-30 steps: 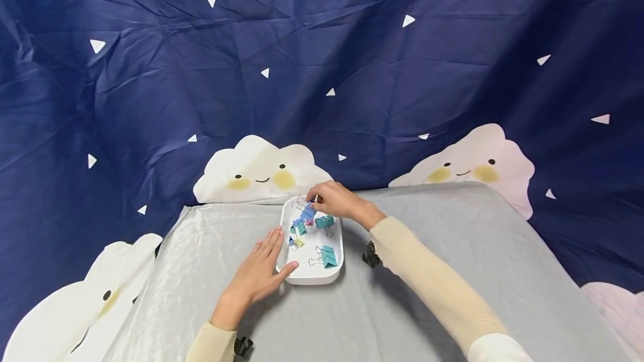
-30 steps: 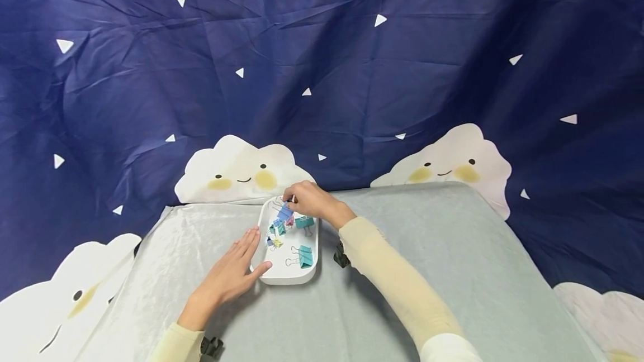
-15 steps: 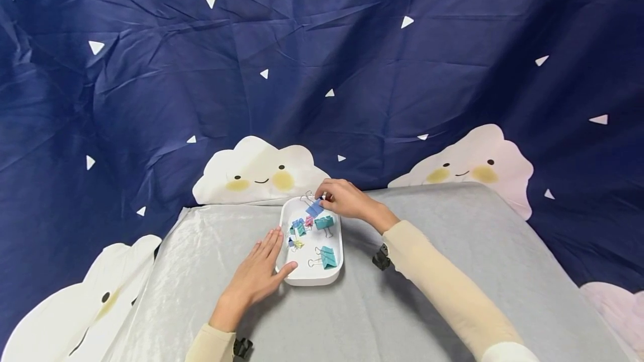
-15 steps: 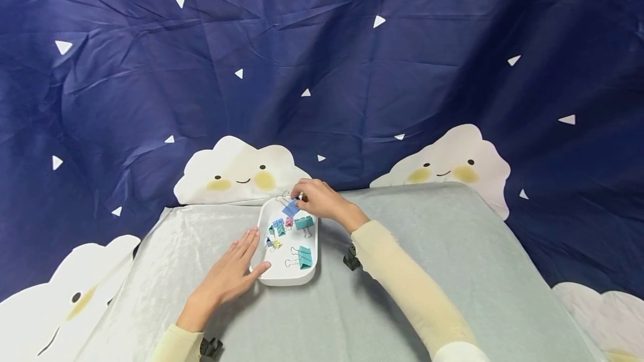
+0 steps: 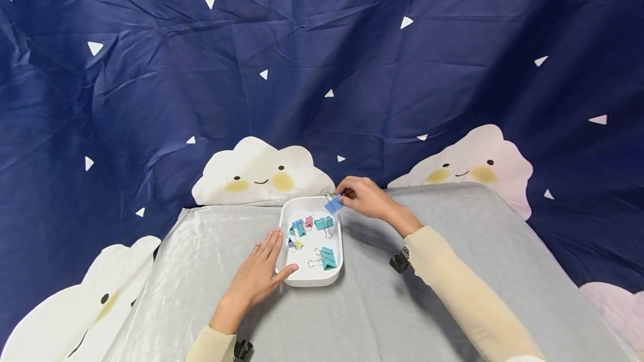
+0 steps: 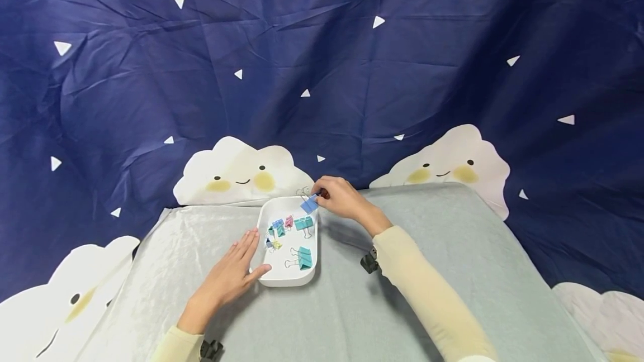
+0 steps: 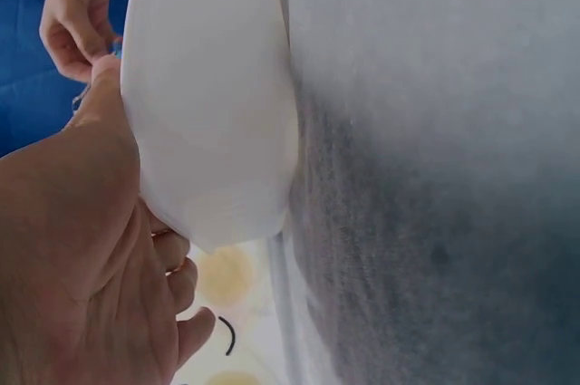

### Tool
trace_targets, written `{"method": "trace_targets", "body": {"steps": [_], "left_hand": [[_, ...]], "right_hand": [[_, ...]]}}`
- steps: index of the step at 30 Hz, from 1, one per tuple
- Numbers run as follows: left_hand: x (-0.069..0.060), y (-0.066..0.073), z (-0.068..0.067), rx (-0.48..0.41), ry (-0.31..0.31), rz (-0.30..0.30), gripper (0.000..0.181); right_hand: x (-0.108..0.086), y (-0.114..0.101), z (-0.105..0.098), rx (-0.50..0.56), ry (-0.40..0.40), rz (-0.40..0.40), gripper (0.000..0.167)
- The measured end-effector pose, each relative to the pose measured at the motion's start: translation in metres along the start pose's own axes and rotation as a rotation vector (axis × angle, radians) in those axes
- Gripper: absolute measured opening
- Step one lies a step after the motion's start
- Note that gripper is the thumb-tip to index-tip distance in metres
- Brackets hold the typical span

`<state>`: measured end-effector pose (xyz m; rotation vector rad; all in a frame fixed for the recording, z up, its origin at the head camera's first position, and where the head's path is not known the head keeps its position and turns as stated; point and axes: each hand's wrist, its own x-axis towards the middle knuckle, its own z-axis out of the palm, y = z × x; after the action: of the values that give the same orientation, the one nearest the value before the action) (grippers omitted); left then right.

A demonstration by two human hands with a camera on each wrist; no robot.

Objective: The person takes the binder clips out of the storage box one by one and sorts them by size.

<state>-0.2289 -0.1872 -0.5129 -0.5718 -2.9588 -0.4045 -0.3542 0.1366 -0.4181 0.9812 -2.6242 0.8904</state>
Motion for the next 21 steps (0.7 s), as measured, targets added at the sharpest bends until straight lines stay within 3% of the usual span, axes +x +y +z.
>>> {"method": "trace_targets", "body": {"steps": [9, 21], "left_hand": [[0.0, 0.003, 0.0, 0.01, 0.012, 0.011, 0.095], [0.002, 0.003, -0.005, -0.02, -0.051, -0.01, 0.093]], "right_hand": [[-0.021, 0.021, -0.014, 0.007, 0.072, 0.024, 0.01], [-0.044, 0.052, -0.028, 0.069, 0.099, 0.164, 0.009]]}}
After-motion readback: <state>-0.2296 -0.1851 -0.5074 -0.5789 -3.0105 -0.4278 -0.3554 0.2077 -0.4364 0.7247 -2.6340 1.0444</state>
